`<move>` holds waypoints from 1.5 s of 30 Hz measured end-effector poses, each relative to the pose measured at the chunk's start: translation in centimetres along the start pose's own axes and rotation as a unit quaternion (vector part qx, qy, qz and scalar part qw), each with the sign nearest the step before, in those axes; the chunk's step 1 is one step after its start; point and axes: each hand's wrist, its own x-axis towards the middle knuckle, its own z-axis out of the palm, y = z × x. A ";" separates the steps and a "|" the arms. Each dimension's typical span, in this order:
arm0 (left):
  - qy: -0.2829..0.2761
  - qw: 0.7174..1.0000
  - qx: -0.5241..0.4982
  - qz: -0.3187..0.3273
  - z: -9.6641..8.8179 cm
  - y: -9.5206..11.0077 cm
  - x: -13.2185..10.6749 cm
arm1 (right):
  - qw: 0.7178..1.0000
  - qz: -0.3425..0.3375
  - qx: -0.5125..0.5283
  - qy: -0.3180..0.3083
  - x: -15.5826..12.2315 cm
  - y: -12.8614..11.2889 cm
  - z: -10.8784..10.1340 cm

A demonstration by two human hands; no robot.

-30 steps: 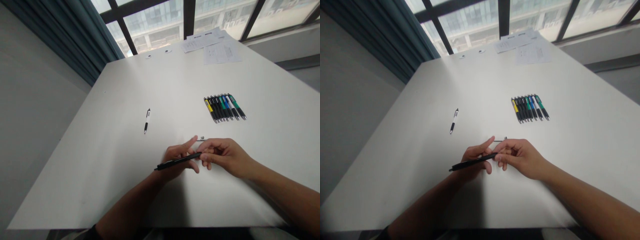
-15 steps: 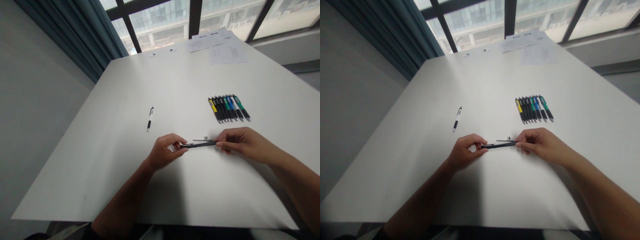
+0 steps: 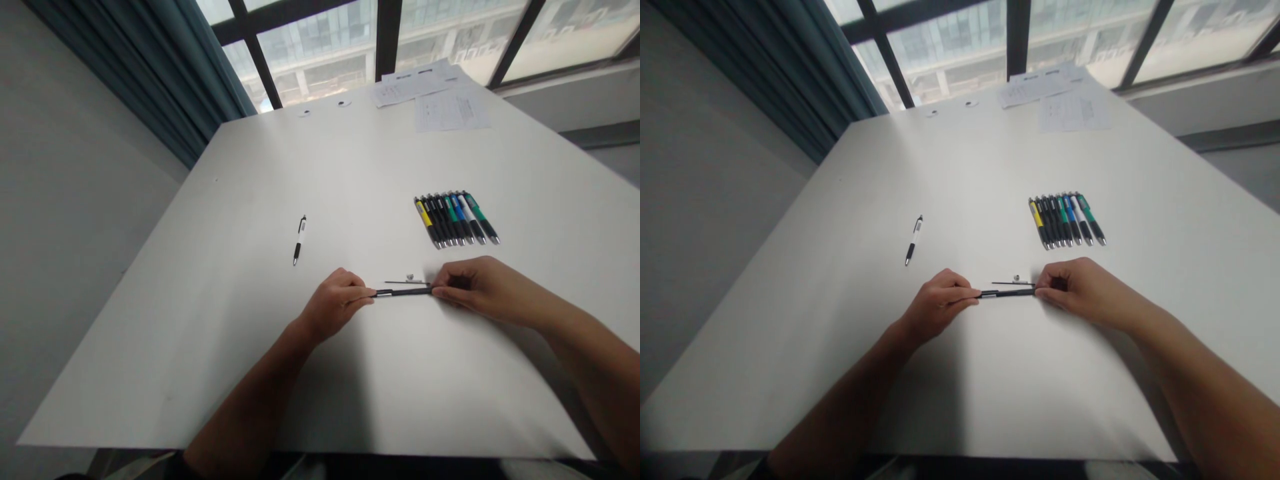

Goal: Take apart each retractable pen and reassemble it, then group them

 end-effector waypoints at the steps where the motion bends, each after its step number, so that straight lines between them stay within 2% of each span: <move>1: -0.001 1.000 0.001 -0.002 0.0 0.0 0.0 | 1.000 -0.001 -0.005 0.003 0.0 0.1 0.1; 4: 0.000 1.000 0.001 -0.005 0.0 0.1 0.0 | 1.000 -0.002 -0.007 0.008 0.1 0.1 0.2; 7: 0.022 1.000 -0.007 -0.011 -0.1 0.2 0.0 | 0.999 -0.012 0.044 0.027 0.0 -0.3 0.1; 9: 0.066 0.997 -0.005 -0.029 -0.4 0.1 0.1 | 0.993 -0.025 0.085 0.077 -0.1 -0.6 0.0; 11: 0.121 0.991 0.016 -0.053 -0.7 0.1 0.2 | 0.982 -0.028 0.097 0.161 -0.2 -0.7 -0.2; 14: 0.169 0.980 0.062 -0.081 -1.1 0.0 0.4 | 0.960 -0.003 0.053 0.274 -0.3 -0.7 -0.3; 16: 0.177 0.978 0.075 -0.086 -1.2 0.0 0.5 | 0.955 0.009 0.009 0.296 -0.2 -0.6 -0.4; 19: 0.147 0.985 0.074 -0.049 -1.1 0.2 0.5 | 0.972 -0.013 -0.034 0.231 0.0 -0.5 -0.3; 22: 0.051 0.991 0.116 0.040 -0.5 0.8 0.6 | 0.987 -0.054 -0.048 0.143 0.2 -0.4 -0.2; 24: -0.011 0.985 0.154 0.082 0.3 1.3 0.8 | 0.988 -0.077 -0.063 0.119 0.4 -0.2 0.0; 26: -0.047 0.978 0.184 0.083 1.3 1.6 1.0 | 0.986 -0.097 -0.084 0.108 0.5 0.0 0.2; 30: -0.046 0.977 0.197 0.071 2.6 1.5 1.1 | 0.978 -0.133 -0.127 0.097 0.6 -0.3 0.3; 32: -0.025 0.984 0.164 0.059 2.3 1.5 1.0 | 0.976 -0.143 -0.140 0.086 0.4 -0.7 0.2; 35: 0.040 0.999 0.028 -0.003 1.0 1.8 0.9 | 0.978 -0.151 -0.117 0.080 -0.1 -1.3 -0.1; 37: 0.094 0.989 -0.084 -0.079 0.3 2.2 0.8 | 0.983 -0.147 -0.056 0.100 -0.5 -1.4 -0.2; 39: 0.122 0.960 -0.198 -0.157 0.1 2.4 0.7 | 0.979 -0.134 0.040 0.145 -0.9 -1.3 -0.3; 42: 0.098 0.911 -0.335 -0.220 0.4 2.5 0.6 | 0.940 -0.132 0.204 0.237 -1.1 -1.2 -0.3; 45: 0.052 0.893 -0.374 -0.246 0.9 2.3 0.7 | 0.885 -0.142 0.338 0.285 -0.9 -1.9 -0.5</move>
